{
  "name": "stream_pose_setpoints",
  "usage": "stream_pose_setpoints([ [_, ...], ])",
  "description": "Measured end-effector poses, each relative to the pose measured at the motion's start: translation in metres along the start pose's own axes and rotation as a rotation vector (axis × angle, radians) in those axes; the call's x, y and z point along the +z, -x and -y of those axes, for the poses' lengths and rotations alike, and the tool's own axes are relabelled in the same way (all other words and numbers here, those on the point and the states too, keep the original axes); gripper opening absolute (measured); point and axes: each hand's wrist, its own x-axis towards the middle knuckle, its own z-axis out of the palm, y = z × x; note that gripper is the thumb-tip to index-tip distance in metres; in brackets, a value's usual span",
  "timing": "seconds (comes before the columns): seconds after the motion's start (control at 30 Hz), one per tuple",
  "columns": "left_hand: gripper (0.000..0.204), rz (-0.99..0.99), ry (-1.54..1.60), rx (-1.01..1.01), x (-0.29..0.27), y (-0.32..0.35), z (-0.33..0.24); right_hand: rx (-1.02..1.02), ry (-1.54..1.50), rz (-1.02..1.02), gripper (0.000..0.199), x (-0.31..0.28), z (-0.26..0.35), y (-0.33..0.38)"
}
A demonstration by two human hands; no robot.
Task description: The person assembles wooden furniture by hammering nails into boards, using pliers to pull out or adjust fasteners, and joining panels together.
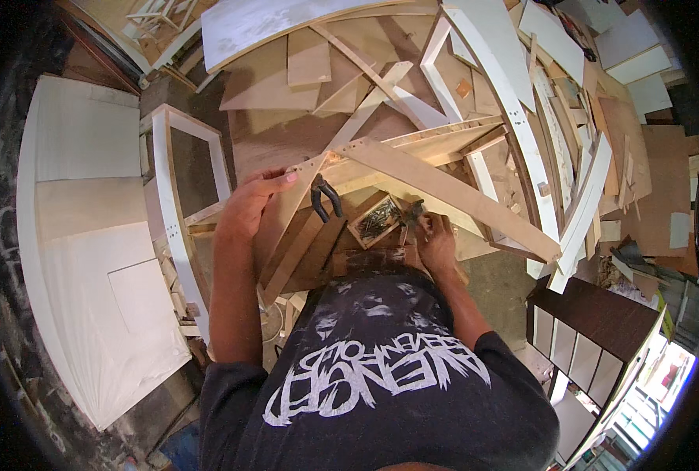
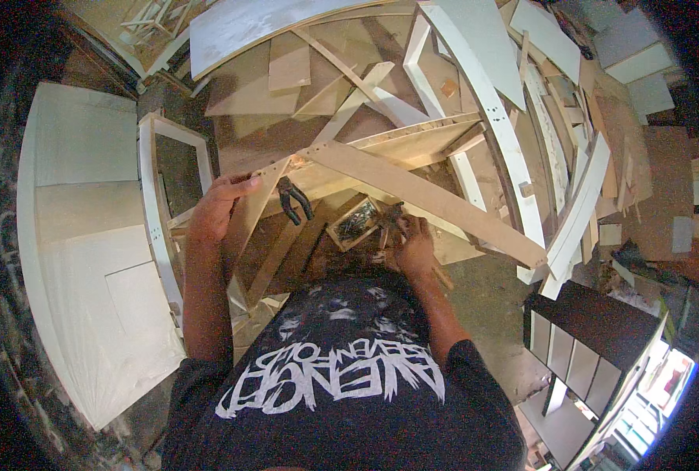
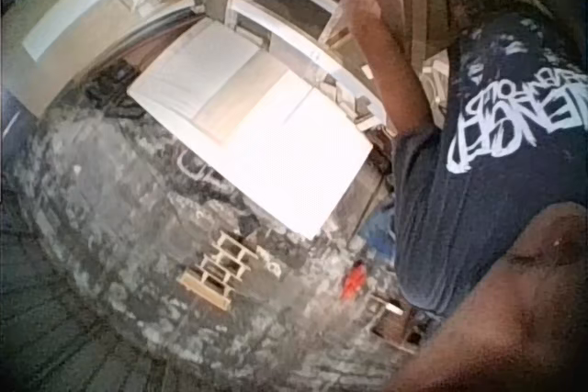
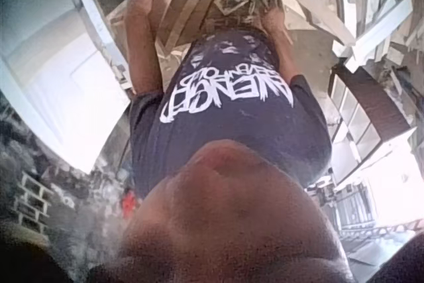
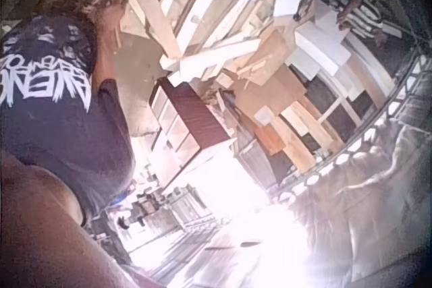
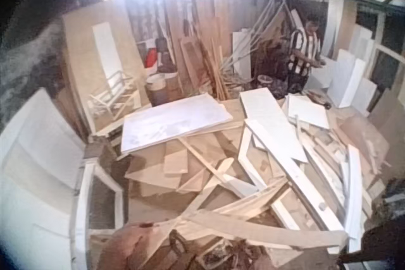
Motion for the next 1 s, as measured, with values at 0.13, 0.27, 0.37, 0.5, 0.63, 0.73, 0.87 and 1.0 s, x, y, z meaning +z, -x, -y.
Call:
stream_pose_setpoints([
  [0.13, 0.038, 0.043, 0.08, -0.007, 0.002, -0.002, -0.002, 0.012, -0.491, 0.388, 0.048, 0.014, 0.086, -0.041],
  [0.27, 0.037, 0.156, 0.117, -0.043, 0.011, 0.004, -0.016, -0.147, -0.656, 0.252, 0.042, 0.054, 0.162, -0.084],
  [0.37, 0.036, 0.238, 0.15, -0.037, 0.012, 0.012, -0.022, 0.04, -0.848, 0.415, 0.042, 0.051, 0.171, -0.091],
  [0.5, 0.034, 0.271, 0.14, 0.026, 0.011, 0.014, -0.02, 0.023, -0.934, 0.518, 0.043, 0.048, 0.151, -0.08],
  [0.63, 0.034, 0.012, -0.04, 0.318, 0.045, 0.047, -0.038, 0.042, -1.008, 0.563, 0.044, 0.046, 0.129, -0.056],
  [0.73, 0.036, 0.038, 0.264, -0.106, 0.037, 0.035, -0.04, 0.245, -1.165, 0.691, 0.03, 0.031, 0.126, -0.049],
  [0.87, 0.038, -0.201, -0.211, 0.056, 0.04, 0.026, -0.031, 0.232, -1.28, 0.717, 0.037, 0.005, 0.135, -0.057],
  [1.0, 0.043, -0.217, -0.192, 0.053, 0.044, 0.03, -0.03, 0.483, -1.566, 1.013, 0.051, 0.002, 0.136, -0.065],
])
